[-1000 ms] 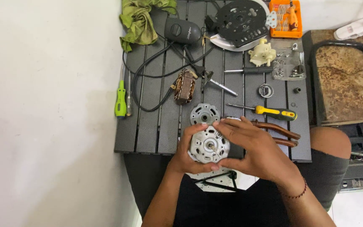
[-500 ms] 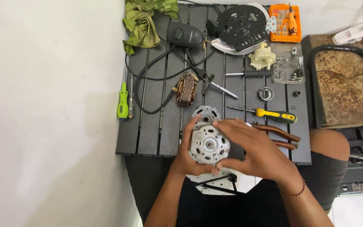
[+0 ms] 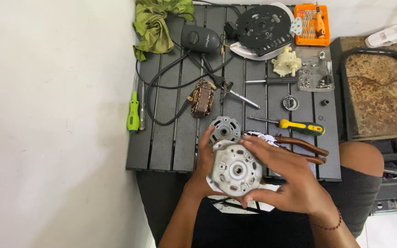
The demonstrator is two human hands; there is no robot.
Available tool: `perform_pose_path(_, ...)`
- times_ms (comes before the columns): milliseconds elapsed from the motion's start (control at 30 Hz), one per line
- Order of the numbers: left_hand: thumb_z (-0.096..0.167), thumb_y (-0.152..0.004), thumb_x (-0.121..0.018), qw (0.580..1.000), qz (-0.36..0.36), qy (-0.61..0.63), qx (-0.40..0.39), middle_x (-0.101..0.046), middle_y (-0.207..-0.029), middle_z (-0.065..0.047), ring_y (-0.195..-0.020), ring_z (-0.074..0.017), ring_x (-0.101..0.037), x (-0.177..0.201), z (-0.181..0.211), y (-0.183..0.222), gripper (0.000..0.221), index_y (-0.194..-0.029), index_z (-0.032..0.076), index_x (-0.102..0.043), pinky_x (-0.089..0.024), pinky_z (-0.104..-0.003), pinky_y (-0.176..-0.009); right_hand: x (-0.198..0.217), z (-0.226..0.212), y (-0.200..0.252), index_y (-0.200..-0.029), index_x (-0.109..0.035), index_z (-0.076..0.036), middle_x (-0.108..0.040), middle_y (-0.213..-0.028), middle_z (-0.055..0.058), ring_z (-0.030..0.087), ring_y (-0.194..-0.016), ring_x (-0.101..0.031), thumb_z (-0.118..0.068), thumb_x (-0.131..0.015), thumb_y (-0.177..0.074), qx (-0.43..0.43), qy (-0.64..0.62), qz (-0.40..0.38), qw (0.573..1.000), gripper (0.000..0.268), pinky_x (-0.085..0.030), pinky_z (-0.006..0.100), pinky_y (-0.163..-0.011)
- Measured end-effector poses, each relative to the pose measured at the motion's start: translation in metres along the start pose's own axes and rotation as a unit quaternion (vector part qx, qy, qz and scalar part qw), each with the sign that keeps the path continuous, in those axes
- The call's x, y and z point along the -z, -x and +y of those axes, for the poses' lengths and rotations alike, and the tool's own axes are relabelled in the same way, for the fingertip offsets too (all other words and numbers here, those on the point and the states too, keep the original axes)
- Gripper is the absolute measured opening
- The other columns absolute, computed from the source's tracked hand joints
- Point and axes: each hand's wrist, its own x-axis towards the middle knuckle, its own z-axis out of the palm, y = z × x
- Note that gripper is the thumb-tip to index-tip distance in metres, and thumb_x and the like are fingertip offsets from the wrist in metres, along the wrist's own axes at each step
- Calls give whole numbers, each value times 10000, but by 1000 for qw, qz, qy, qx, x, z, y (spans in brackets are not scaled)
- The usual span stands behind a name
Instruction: Disassembling a small electric motor using pliers and a screwdriver on a workbench
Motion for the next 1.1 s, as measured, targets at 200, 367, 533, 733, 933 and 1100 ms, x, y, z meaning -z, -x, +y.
perform_pose_path(200, 213, -584, -972, 1000, 5, -11, 20, -545, -1298, -128, -1180, -243, -640, -3, 34, -7, 1320, -1544, 8, -89, -477, -333, -1095, -6, 20, 25, -1406, -544, 83, -649, -1414, 198, 212, -1301, -605, -464, -851, -560, -103, -205, 95, 969, 1053, -439, 360, -1170)
perform_pose_path(367, 65, -808, -725, 994, 41, 54, 86, -586, -1169, -156, -1040, -233, -619, 14, 62, -9, 718, -1349, 89, -254, -508, -335, -911, -26, 28, 17, -1532, -400, -6, -565, -1423, 299, 438, -1229, -630, -500, -880, -737, -175, -574, 192, 776, 1052, -561, 523, -1007)
perform_pose_path(533, 112, -827, -762, 938, 230, -201, 165, -680, -918, -38, -745, -158, -639, 62, 44, -25, 290, -1066, 125, -597, -547, -280, -685, -51, 44, 21, -1542, -314, -51, -446, -1440, 356, 511, -1174, -613, -331, -848, -936, -170, -850, 153, 475, 854, -586, 520, -1000)
perform_pose_path(733, 78, -876, -714, 810, 189, -517, 205, -588, -1142, -177, -952, -411, -618, 113, 10, -77, 369, -1231, 81, -613, -520, -547, -689, -79, 57, 33, -1541, -411, -61, -460, -1494, 353, 487, -1370, -481, -486, -625, -1006, -209, -881, 143, 400, 716, -471, 556, -1106)
perform_pose_path(933, 145, -869, -734, 770, 119, -588, 216, -477, -1170, -188, -1028, -427, -537, 116, -13, -98, 318, -1160, 60, -639, -532, -573, -729, -81, 60, 42, -1515, -450, -69, -502, -1476, 331, 482, -1328, -530, -519, -641, -960, -265, -857, 156, 413, 739, -485, 552, -1084)
perform_pose_path(1100, 282, -875, -737, 720, 72, -641, 258, -557, -1207, -144, -1090, -397, -563, 120, -17, -100, 524, -1355, 173, -558, -456, -595, -835, -67, 60, 56, -1554, -334, -73, -472, -1443, 381, 492, -1272, -561, -495, -659, -1014, -180, -851, 163, 465, 758, -521, 530, -1070)
